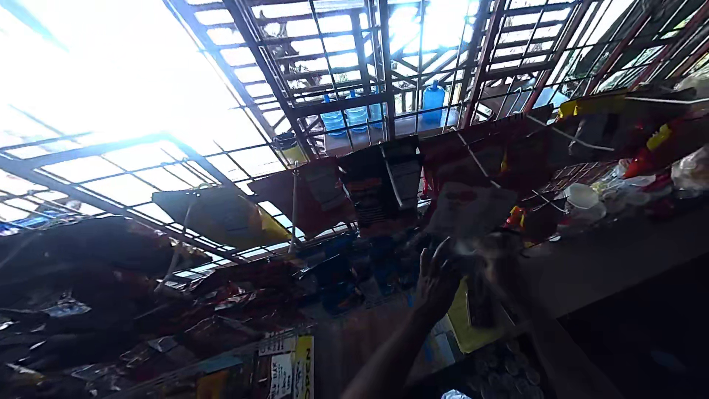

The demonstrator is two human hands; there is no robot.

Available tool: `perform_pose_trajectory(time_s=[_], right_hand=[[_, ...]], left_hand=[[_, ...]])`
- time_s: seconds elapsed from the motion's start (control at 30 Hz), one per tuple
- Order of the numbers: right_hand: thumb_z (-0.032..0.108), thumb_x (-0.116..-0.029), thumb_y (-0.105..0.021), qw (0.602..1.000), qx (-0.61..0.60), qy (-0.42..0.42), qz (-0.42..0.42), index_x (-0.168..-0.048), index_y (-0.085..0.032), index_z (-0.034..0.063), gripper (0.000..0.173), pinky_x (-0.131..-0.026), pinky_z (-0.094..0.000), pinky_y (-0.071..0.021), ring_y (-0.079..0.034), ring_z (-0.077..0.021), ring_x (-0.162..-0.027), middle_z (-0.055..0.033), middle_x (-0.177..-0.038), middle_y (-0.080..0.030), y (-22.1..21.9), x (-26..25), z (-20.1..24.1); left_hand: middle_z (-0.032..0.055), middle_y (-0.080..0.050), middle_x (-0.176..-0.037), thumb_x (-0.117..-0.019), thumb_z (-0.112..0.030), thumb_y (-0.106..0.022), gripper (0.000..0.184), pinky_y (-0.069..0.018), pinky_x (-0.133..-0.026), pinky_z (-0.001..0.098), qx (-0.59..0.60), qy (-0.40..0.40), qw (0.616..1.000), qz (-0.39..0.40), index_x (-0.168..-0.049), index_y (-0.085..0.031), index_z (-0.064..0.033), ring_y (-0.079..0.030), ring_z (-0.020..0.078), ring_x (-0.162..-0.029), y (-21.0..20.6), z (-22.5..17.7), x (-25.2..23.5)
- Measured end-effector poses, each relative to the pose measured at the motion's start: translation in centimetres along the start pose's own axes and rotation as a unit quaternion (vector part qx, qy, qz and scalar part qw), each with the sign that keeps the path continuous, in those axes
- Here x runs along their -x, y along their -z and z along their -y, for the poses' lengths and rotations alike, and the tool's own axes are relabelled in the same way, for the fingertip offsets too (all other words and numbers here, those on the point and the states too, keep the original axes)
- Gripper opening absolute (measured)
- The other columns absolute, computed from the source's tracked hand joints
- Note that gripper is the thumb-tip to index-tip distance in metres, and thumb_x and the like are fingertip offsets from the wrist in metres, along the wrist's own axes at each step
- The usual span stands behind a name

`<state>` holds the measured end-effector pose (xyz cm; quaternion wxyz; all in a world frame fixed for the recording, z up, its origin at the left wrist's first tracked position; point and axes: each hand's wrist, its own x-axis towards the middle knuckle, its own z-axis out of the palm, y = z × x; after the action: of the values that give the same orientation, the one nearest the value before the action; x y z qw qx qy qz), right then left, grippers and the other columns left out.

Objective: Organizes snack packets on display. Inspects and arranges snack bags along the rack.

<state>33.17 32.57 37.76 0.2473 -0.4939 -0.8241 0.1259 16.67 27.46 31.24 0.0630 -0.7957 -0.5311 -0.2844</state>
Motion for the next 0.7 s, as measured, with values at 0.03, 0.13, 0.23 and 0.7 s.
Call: perform_pose_trajectory(time_s=[0.03,0.13,0.23,0.7], right_hand=[[-0.004,-0.0920,-0.059,1.000,0.006,0.017,0.018,-0.122,-0.074,0.0031,0.034,-0.099,-0.0603,-0.0505,-0.063,-0.0459,-0.119,-0.0242,-0.128,-0.067,-2.0,1.0,-0.4],[-0.005,-0.0955,-0.056,0.999,0.043,-0.013,0.016,-0.124,-0.071,-0.0015,0.032,-0.105,-0.0599,-0.0480,-0.061,-0.0469,-0.123,-0.0274,-0.133,-0.063,-3.6,2.9,-3.7],[-0.007,-0.0963,-0.053,0.993,0.070,-0.093,0.006,-0.124,-0.068,-0.0066,0.032,-0.108,-0.0664,-0.0415,-0.053,-0.0544,-0.128,-0.0354,-0.138,-0.056,0.7,2.8,-6.1],[0.007,-0.0865,-0.067,0.910,-0.225,0.329,0.111,-0.115,-0.076,0.0030,0.030,-0.092,-0.0497,-0.0574,-0.068,-0.0358,-0.108,-0.0185,-0.115,-0.071,-7.0,-4.8,19.6]], left_hand=[[0.0051,-0.076,-0.114,-0.0863,-0.010,-0.073,0.015,-0.0310,-0.111,0.0701,0.002,0.021,0.999,0.030,-0.098,-0.079,-0.0157,-0.057,0.0379,-0.132,0.0,-0.2,-0.6],[0.0056,-0.073,-0.123,-0.0891,-0.005,-0.070,0.021,-0.0288,-0.117,0.0659,-0.006,0.049,0.995,0.082,-0.104,-0.079,-0.0159,-0.053,0.0382,-0.136,-0.6,-0.2,-1.1],[0.0015,-0.066,-0.138,-0.0912,-0.009,-0.069,0.030,-0.0289,-0.118,0.0617,-0.018,0.071,0.996,0.050,-0.118,-0.076,-0.0211,-0.048,0.0350,-0.141,-0.6,0.0,-1.2],[0.0313,-0.052,-0.144,-0.0913,-0.040,-0.068,0.068,-0.0316,-0.114,0.0663,-0.148,0.483,0.813,-0.289,-0.137,-0.057,0.0094,-0.045,0.0520,-0.137,14.9,13.4,20.3]])
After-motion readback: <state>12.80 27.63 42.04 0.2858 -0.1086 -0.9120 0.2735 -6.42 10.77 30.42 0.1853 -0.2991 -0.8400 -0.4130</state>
